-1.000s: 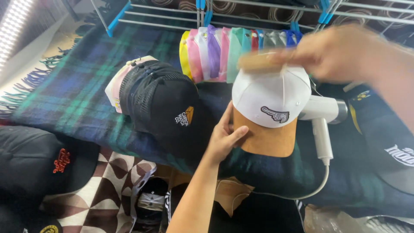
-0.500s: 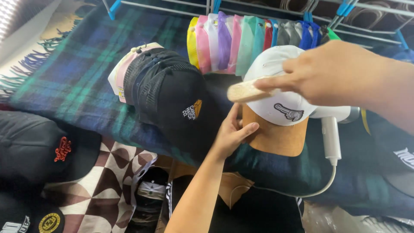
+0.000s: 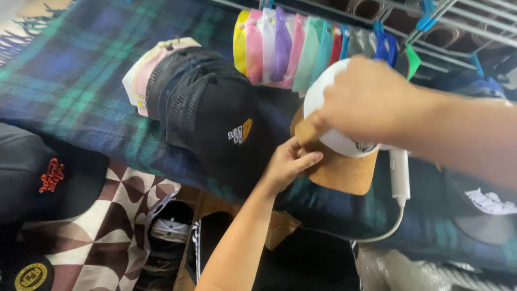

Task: Cleaning and reshaping a baseball cap using a hair dryer and a brush on a wooden head form

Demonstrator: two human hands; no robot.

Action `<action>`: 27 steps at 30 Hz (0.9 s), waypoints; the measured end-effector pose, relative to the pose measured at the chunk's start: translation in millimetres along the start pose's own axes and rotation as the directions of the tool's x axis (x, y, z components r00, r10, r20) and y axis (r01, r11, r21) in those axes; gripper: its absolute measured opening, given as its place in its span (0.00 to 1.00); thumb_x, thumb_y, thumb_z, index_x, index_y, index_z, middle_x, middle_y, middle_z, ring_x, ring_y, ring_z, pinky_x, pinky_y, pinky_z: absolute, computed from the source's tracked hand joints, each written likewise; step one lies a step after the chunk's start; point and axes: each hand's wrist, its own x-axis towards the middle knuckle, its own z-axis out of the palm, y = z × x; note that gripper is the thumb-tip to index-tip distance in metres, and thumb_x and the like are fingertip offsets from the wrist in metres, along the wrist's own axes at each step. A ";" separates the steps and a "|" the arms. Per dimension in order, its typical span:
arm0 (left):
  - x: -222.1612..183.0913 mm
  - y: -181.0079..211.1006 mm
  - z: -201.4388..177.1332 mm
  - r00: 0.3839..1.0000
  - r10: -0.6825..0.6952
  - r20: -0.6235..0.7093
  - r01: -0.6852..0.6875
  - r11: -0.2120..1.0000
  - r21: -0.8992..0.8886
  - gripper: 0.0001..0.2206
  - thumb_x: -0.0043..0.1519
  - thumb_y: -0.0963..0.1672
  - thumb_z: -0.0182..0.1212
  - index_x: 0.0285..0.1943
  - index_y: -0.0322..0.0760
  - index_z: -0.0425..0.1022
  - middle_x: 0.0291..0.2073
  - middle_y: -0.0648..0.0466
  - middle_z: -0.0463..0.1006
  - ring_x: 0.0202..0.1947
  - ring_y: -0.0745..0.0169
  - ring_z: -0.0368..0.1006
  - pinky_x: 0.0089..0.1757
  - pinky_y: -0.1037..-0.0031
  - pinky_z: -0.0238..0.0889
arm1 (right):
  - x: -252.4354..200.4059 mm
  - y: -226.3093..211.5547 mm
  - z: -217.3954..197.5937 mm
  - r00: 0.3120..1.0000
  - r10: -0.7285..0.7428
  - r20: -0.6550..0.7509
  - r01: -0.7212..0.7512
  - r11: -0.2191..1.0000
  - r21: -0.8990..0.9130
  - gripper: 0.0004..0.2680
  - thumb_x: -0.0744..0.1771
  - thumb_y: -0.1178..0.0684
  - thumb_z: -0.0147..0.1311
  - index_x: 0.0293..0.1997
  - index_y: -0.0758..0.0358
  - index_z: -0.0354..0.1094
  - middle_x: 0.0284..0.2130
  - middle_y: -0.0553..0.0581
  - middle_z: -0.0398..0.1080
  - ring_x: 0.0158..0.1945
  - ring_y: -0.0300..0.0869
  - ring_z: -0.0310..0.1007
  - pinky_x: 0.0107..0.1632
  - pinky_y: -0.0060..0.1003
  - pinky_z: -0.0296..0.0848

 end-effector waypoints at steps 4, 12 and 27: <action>2.7 -12.4 -3.7 1.000 0.012 0.003 -0.011 0.992 -0.129 0.15 0.57 0.42 0.73 0.48 0.38 0.71 0.39 0.54 0.82 0.37 0.69 0.78 0.40 0.76 0.74 | 36.3 15.1 -19.0 0.995 0.089 0.050 -0.090 0.995 0.035 0.18 0.68 0.56 0.43 0.46 0.17 0.70 0.42 0.39 0.78 0.45 0.41 0.79 0.39 0.35 0.70; -0.8 -6.9 -3.7 0.999 -0.047 0.012 0.048 0.995 -0.092 0.14 0.57 0.43 0.73 0.46 0.37 0.71 0.34 0.54 0.81 0.33 0.71 0.78 0.37 0.78 0.74 | 99.0 81.6 19.3 0.949 0.309 0.060 -0.314 0.913 0.261 0.16 0.72 0.35 0.37 0.56 0.40 0.75 0.52 0.49 0.79 0.55 0.50 0.81 0.44 0.43 0.80; -4.3 0.2 -3.5 0.997 -0.078 -0.015 0.077 0.996 -0.048 0.13 0.58 0.44 0.72 0.41 0.40 0.68 0.28 0.60 0.75 0.27 0.75 0.72 0.28 0.82 0.66 | 16.3 54.6 243.3 0.844 0.376 0.382 -0.496 0.276 0.823 0.21 0.71 0.52 0.39 0.76 0.34 0.57 0.48 0.52 0.83 0.35 0.47 0.82 0.42 0.40 0.81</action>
